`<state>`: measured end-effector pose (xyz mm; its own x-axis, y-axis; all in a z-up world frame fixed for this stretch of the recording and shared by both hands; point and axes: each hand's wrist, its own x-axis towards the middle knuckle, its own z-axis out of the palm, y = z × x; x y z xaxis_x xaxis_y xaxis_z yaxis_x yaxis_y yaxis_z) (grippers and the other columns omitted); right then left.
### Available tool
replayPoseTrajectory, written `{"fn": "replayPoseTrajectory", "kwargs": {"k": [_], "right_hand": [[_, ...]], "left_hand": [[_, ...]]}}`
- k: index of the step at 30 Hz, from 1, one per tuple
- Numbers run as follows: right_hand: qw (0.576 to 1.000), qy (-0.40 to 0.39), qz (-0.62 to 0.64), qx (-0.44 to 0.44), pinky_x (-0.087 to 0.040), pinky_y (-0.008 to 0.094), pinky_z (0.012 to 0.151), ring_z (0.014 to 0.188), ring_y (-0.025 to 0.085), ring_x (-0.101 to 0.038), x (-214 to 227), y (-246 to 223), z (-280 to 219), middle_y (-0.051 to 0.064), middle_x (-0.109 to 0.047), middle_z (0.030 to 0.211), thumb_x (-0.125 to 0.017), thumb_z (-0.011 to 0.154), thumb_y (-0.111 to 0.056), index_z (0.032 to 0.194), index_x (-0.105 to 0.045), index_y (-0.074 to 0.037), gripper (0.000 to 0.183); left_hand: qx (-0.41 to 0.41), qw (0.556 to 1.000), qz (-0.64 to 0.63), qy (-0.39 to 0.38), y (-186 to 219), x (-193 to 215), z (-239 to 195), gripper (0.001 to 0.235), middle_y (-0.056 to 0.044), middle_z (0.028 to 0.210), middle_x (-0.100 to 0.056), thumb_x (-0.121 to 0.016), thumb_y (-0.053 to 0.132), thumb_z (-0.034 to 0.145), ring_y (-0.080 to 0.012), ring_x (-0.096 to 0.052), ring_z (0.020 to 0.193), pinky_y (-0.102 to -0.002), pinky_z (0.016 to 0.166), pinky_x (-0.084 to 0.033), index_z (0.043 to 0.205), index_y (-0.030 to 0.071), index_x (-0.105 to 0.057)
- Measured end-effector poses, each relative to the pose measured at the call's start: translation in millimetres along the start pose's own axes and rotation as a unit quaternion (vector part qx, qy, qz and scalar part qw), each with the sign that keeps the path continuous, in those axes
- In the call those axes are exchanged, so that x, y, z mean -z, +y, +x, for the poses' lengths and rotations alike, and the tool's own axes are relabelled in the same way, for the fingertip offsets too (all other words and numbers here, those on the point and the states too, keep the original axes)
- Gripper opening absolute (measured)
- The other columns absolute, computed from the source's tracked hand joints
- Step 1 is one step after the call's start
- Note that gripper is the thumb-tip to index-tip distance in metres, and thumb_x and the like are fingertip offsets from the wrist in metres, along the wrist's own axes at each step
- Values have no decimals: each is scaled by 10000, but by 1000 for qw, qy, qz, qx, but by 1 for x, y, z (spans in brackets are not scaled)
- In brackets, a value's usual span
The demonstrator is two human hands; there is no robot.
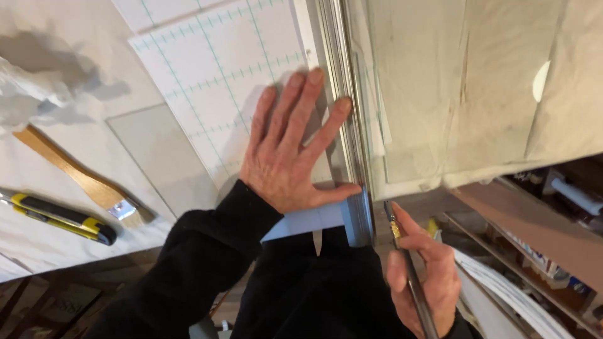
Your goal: Cleaning a glass pane and using a glass cutter with a straight edge to score and cut glass.
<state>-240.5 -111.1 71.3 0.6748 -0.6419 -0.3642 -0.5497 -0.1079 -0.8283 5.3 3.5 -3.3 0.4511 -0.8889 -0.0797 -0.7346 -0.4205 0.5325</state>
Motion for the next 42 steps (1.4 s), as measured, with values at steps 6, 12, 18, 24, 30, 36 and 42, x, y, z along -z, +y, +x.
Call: {"fn": "replayPoseTrajectory", "kwargs": {"k": [6,12,18,24,30,36,42], "right_hand": [[997,0,-80,23,-569,268,747,843,142,-714,-7,9,-11,279,-690,1321,-627,964,-75,1088,-473,-25,204],[997,-25,-58,54,-583,288,829,881,157,-713,-8,17,-9,285,-659,1336,-658,925,-37,1111,-463,-30,270],[997,-52,-48,28,-613,315,802,876,218,-743,-12,7,-2,288,-646,1416,-648,965,-57,1139,-453,-30,263],[994,-63,-79,51,-600,368,862,1102,336,-758,-11,-7,9,282,-645,1381,-606,984,-54,1149,-430,-32,243],[993,-85,-75,30,-609,378,862,1084,337,-763,-6,-9,11,257,-651,1383,-600,962,-45,1137,-450,-23,231],[994,-92,-35,37,-599,373,909,1140,346,-750,-4,-15,11,234,-641,1397,-583,979,-44,1171,-451,-12,234],[995,-93,-23,38,-596,384,926,1153,335,-743,-3,-13,5,215,-644,1403,-585,996,-74,1207,-454,-11,256]], "left_hand": [[-11,999,31,-4,1,-2,-3,1163,-245,1687,-147,-684,917,844,-413,-176,1594,-649,1309,-133,1653,157,-336],[1,998,57,-28,5,1,2,1149,-257,1665,-179,-700,906,823,-423,-195,1575,-647,1297,-138,1634,156,-384],[6,997,62,-34,7,2,2,1153,-266,1655,-186,-683,909,808,-426,-198,1568,-650,1290,-139,1625,148,-397],[7,997,61,-40,7,2,1,1162,-266,1657,-176,-679,916,806,-426,-188,1569,-650,1290,-132,1629,147,-392],[1,998,57,-25,7,1,-2,1174,-258,1668,-152,-711,899,796,-420,-172,1582,-647,1302,-125,1636,151,-378],[-21,998,51,18,7,-3,-4,1211,-241,1702,-111,-741,892,806,-415,-143,1609,-644,1325,-114,1668,152,-321],[-13,997,81,1,23,12,-2,1268,-260,1695,-90,-767,889,797,-420,-126,1600,-652,1306,-104,1667,121,-258]]}}
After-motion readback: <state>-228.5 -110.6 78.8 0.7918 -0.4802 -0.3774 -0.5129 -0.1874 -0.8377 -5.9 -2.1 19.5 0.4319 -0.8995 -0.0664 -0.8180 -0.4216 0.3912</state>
